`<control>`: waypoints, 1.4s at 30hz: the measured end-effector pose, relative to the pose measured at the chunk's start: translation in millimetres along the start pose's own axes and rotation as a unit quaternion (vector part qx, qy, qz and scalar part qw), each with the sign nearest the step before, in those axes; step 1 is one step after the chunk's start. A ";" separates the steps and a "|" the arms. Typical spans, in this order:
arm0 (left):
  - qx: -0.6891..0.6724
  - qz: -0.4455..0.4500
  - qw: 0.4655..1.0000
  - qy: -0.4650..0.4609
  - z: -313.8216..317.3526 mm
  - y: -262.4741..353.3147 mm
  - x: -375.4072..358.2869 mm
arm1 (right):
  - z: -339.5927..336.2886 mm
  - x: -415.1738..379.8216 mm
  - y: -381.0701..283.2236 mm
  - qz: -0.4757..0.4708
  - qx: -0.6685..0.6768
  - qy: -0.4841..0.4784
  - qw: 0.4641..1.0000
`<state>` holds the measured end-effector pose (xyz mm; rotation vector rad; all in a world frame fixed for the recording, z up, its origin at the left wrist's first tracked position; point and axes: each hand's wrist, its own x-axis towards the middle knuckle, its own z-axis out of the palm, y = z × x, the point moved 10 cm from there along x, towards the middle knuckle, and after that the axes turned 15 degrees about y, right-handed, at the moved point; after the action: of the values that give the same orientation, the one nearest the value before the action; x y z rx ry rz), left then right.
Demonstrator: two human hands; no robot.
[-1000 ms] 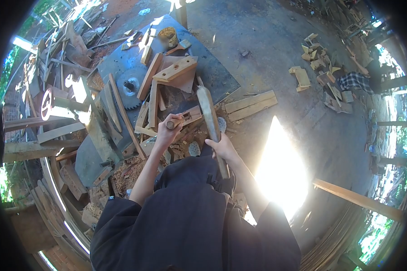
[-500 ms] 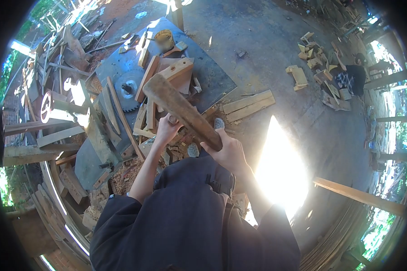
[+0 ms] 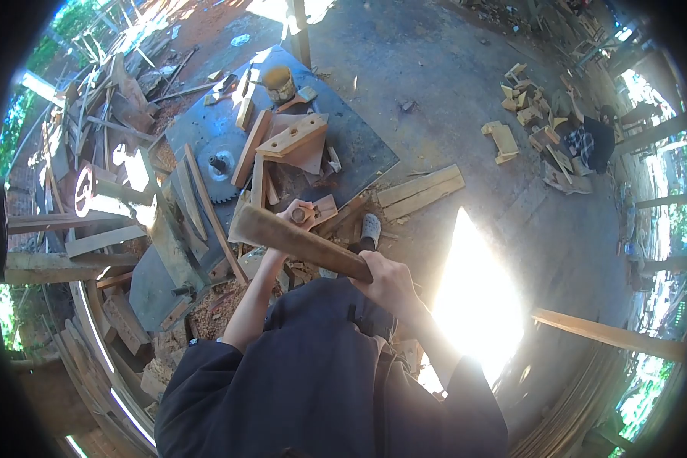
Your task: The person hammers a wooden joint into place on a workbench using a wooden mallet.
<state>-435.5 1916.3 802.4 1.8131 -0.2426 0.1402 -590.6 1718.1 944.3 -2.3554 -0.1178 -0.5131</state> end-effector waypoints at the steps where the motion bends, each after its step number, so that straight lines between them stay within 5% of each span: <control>1: 0.049 0.084 0.995 0.000 -3.5 10.2 -0.7 | 10.9 -7.1 13.2 0.025 -0.062 -0.048 0.997; 4: 0.075 0.065 0.994 -0.038 2.6 -3.2 -6.0 | 20.2 -16.0 31.5 0.064 -0.143 -0.112 0.981; 11: -0.047 -0.123 0.990 -0.050 16.7 -62.4 -19.7 | -14.0 3.4 -10.0 0.028 0.002 0.041 0.999; 13: 0.170 0.168 0.970 0.034 -1.0 -14.9 -11.1 | -21.5 7.9 -15.5 0.036 0.026 0.060 0.997; 14: 0.170 0.165 0.971 0.033 -6.2 -4.9 -6.8 | -22.4 9.7 -10.3 0.077 0.027 0.048 0.995; 16: 0.131 -0.103 0.986 0.010 -19.9 -33.7 -1.0 | -21.2 7.5 -0.4 0.125 0.026 0.029 0.991; 21: -0.011 -0.202 0.976 0.077 -36.8 -57.5 4.0 | -4.8 -13.6 55.9 0.278 0.030 -0.007 0.960; 31: -0.024 -0.172 0.982 0.077 -34.8 -47.8 -3.8 | 24.3 -57.9 126.9 0.478 0.050 -0.074 0.874; 42: -0.009 -0.162 0.984 0.071 -35.8 -39.9 1.4 | 54.4 -80.5 140.4 0.492 0.033 -0.151 0.857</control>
<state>-423.4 1960.4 774.2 1.7900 0.1528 0.0380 -615.0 1655.0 787.6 -2.0555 0.8738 0.3596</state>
